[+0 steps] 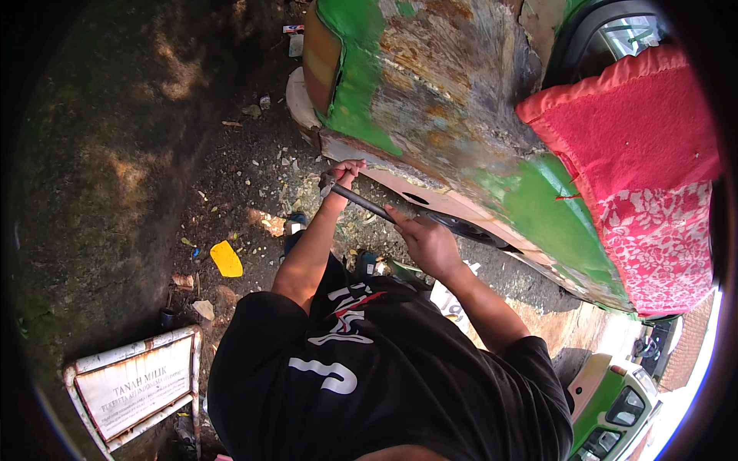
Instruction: The person uses a hammer and a small metal punch to repeatedly strike a green metal panel on a vehicle. They hold the punch against the surface and tap it with the hammer, moving slightly along the edge of the panel throughout the clip.
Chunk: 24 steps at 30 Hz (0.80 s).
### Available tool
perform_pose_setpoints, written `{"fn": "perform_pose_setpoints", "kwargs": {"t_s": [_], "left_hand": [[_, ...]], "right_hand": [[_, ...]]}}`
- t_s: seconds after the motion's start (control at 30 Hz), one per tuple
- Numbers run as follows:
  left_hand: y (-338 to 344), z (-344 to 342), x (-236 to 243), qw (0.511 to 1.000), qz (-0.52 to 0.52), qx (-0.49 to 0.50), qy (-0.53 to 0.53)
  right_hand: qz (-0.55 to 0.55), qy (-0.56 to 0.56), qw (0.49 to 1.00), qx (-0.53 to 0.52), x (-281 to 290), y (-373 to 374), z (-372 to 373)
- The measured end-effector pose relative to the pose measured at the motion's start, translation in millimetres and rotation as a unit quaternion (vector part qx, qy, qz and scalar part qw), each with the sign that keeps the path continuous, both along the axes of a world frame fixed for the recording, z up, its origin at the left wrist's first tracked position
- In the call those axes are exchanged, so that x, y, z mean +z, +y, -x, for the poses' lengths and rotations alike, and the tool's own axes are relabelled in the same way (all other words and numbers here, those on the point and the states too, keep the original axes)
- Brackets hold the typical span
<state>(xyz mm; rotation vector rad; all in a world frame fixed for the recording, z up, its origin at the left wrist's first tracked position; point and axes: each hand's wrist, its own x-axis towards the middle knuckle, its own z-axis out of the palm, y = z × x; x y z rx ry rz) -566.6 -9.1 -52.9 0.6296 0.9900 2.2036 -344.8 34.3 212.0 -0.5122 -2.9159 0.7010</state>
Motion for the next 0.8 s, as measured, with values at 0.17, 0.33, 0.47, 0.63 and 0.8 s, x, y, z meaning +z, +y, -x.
{"fn": "perform_pose_setpoints", "kwargs": {"t_s": [0.17, 0.33, 0.47, 0.63, 0.8], "left_hand": [[4, -3, -4, 0.999, 0.019, 0.025, -0.035], [5, -4, 0, 1.0, -0.005, 0.02, -0.014], [6, -5, 2, 1.0, -0.005, 0.018, 0.018], [9, -4, 2, 1.0, 0.007, 0.017, -0.019], [8, -7, 5, 0.999, 0.036, -0.004, 0.008]], "right_hand": [[0.042, 0.004, 0.999, -0.015, -6, 2, -6], [0.04, 0.019, 0.999, -0.005, -11, 6, -2], [0.006, 0.014, 0.999, 0.037, 2, 3, 16], [-0.048, -0.032, 0.997, 0.047, -25, 18, 26], [-0.019, 0.022, 0.999, 0.045, -2, 7, 30]]}}
